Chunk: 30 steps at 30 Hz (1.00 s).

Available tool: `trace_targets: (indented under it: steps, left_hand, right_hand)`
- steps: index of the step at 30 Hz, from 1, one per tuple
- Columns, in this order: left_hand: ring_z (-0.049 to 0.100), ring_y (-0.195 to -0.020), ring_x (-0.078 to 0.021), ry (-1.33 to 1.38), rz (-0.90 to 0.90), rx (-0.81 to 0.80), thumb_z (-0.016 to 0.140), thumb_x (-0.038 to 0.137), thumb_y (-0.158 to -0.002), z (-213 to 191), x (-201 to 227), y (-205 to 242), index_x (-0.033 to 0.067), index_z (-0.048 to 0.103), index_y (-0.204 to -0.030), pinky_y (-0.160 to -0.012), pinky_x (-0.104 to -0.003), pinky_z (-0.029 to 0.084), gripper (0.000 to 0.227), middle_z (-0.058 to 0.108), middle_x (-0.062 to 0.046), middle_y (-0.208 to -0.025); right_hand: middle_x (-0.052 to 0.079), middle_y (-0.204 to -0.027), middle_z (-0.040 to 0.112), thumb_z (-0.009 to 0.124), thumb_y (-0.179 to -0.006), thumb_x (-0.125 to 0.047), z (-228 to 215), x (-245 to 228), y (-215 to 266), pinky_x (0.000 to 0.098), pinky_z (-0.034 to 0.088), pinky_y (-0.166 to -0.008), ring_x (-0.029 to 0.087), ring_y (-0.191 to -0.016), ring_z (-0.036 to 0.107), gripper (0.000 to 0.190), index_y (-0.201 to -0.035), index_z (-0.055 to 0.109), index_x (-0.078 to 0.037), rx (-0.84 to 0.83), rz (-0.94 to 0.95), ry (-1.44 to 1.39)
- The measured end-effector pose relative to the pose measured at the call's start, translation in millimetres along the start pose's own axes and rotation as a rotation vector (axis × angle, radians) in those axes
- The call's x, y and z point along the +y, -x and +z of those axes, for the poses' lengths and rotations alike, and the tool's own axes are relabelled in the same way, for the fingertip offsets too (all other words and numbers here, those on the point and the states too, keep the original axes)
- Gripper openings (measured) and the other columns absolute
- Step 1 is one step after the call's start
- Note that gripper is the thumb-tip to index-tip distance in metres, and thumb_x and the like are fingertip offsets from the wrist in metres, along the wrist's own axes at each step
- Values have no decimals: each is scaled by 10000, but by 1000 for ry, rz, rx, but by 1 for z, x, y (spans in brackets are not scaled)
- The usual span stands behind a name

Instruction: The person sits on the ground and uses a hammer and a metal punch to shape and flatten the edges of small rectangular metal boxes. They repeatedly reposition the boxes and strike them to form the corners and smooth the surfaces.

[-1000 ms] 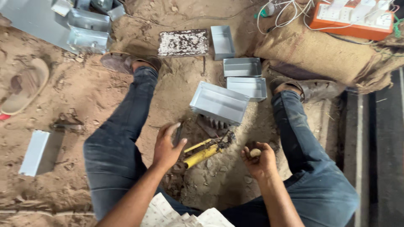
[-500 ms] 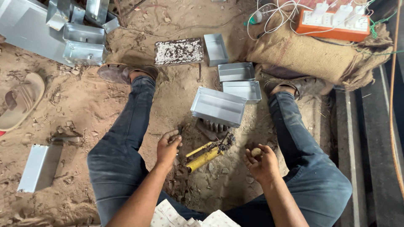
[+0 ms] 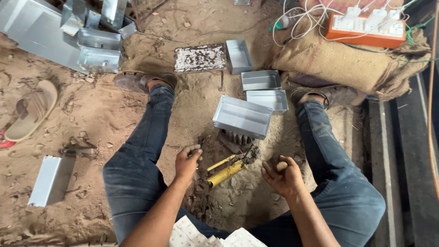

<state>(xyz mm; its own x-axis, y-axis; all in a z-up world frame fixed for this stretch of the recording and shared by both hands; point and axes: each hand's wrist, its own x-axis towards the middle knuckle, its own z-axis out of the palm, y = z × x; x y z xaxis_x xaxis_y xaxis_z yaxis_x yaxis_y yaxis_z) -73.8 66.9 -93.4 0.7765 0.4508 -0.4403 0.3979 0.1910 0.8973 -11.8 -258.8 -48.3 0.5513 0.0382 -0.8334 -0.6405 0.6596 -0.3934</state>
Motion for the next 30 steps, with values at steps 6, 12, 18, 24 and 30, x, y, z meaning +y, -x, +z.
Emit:
trace_targets:
  steps: [6, 12, 18, 24, 30]
  left_hand:
    - [638, -732, -89, 56, 78, 19, 723, 110, -914, -3, -20, -8, 61, 742, -1124, -594, -256, 460, 216, 694, 4, -888]
    - [652, -735, -85, 34, 122, 26, 722, 101, -917, -7, -29, -15, 57, 749, -1116, -651, -231, 507, 206, 709, 14, -889]
    - [651, -738, -100, -9, 128, 32, 724, 98, -912, -4, -25, -11, 45, 758, -1111, -646, -246, 498, 209, 710, -6, -875]
    - [646, -757, -88, -43, 100, 19, 710, 103, -930, -6, -17, -4, 57, 759, -1117, -648, -242, 497, 199, 697, -4, -867]
    - [641, -739, -85, 24, 105, 6, 706, 89, -924, -4, -24, -10, 42, 748, -1115, -626, -240, 480, 201, 706, 5, -871]
  right_hand:
    - [99, -1016, 622, 573, -952, -326, -8, 0, -11, 536, 530, -982, 383, -1148, 680, 268, -827, 432, -134, -142, 6, -3]
    - [137, -963, 657, 578, -964, -369, -16, 0, -28, 470, 542, -905, 290, -938, 689, 291, -867, 507, -103, -79, 9, 15]
    - [127, -927, 641, 588, -967, -374, -16, -2, -27, 440, 555, -856, 264, -867, 672, 299, -986, 529, -82, -48, 14, 21]
    - [110, -933, 639, 586, -966, -356, -19, 0, -23, 434, 555, -864, 242, -870, 669, 290, -1033, 568, -74, -46, -27, 15]
    - [81, -884, 607, 622, -948, -379, -22, 0, -31, 440, 551, -840, 247, -843, 662, 262, -966, 539, -132, -75, -34, 39]
